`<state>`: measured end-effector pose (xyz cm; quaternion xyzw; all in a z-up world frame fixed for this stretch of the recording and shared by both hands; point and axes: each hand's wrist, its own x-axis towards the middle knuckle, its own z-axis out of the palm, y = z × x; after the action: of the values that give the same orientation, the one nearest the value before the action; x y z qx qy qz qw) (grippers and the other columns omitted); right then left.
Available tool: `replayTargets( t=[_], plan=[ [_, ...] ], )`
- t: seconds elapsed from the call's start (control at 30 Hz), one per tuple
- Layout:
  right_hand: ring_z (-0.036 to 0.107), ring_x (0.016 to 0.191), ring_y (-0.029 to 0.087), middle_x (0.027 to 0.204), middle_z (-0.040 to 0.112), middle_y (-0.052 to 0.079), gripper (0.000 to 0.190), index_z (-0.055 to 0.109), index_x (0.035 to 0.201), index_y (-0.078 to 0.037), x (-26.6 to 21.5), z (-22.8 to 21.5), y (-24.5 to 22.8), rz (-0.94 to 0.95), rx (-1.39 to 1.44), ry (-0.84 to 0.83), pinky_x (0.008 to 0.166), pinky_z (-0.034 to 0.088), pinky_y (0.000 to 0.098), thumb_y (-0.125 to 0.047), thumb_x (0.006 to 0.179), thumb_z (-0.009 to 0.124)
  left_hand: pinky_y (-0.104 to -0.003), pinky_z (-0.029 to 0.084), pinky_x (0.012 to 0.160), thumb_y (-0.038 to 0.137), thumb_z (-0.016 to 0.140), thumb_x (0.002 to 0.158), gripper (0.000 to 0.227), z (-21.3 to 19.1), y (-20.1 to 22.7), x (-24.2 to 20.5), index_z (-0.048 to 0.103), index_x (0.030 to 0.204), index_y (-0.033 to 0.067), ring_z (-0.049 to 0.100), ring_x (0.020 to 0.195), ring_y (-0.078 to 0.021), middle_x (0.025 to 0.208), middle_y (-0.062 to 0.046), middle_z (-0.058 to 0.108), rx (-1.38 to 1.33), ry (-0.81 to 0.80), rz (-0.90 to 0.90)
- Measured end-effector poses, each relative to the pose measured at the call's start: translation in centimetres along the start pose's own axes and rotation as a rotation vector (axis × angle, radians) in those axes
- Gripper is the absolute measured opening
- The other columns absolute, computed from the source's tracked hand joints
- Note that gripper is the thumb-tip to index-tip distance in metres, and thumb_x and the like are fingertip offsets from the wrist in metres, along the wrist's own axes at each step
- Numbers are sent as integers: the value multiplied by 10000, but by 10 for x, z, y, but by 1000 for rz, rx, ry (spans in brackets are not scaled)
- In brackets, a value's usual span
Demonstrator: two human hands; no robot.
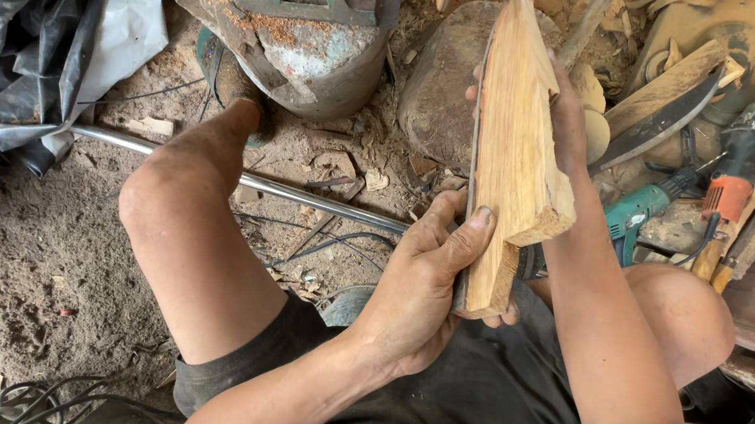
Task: The person uses a bench grinder to shape and smooth a piece of wood. They hold the wood with both hands and repeatedly press it against the rotating grinding wheel, turning and repositioning the wood to work different edges and surfaces.
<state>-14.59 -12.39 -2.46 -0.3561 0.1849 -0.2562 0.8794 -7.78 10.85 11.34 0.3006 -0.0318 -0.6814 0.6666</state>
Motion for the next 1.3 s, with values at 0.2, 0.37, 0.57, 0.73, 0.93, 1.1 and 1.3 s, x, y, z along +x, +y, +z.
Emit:
replayTargets(
  t=[0.2,0.37,0.57,0.73,0.93,1.1,1.3],
  plan=[
    [723,985,256,1181,677,171,554,550,1390,-7,0,8,2,2,1,26,779,622,357,-470,1124,400,-252,562,508,234,454,1133,348,-3,1,-1,386,1365,-16,680,609,-175,907,-119,639,-12,-4,8],
    [738,941,258,1128,706,177,533,576,1352,-2,1,12,5,4,12,85,734,632,354,-451,1123,407,-251,567,514,240,455,1131,372,-5,3,-2,383,1384,-23,682,613,-168,912,-119,646,-13,1,11],
    [739,934,245,1125,706,183,540,572,1361,13,0,15,7,-39,-49,57,729,630,345,-450,1131,416,-251,574,515,246,454,1127,375,-5,3,-2,385,1380,-23,686,610,-167,913,-120,648,6,18,10],
    [744,882,218,1086,711,184,607,567,1365,23,1,26,4,-18,-101,135,705,633,324,-501,1092,430,-268,586,539,245,435,1118,366,-13,-2,0,384,1404,23,685,614,-167,907,-119,653,19,33,-10],
    [728,731,164,937,729,130,694,589,1285,-40,25,39,2,-20,-476,431,550,604,301,-625,922,501,-316,593,576,253,409,1081,328,-28,-17,10,420,1342,54,652,623,-172,872,-77,642,54,114,-87],
    [654,705,186,886,670,120,650,587,1274,-59,67,27,23,-108,-448,376,535,552,325,-598,913,546,-289,504,474,418,435,1108,384,-42,-15,54,477,1237,59,559,565,-148,833,-68,593,210,276,85],
    [682,799,177,956,663,75,618,620,1214,-37,103,7,35,-132,-445,368,630,580,320,-593,950,566,-251,525,486,417,454,1076,350,-40,-9,60,545,1209,106,542,610,-50,838,8,576,207,396,95]
  ],
)
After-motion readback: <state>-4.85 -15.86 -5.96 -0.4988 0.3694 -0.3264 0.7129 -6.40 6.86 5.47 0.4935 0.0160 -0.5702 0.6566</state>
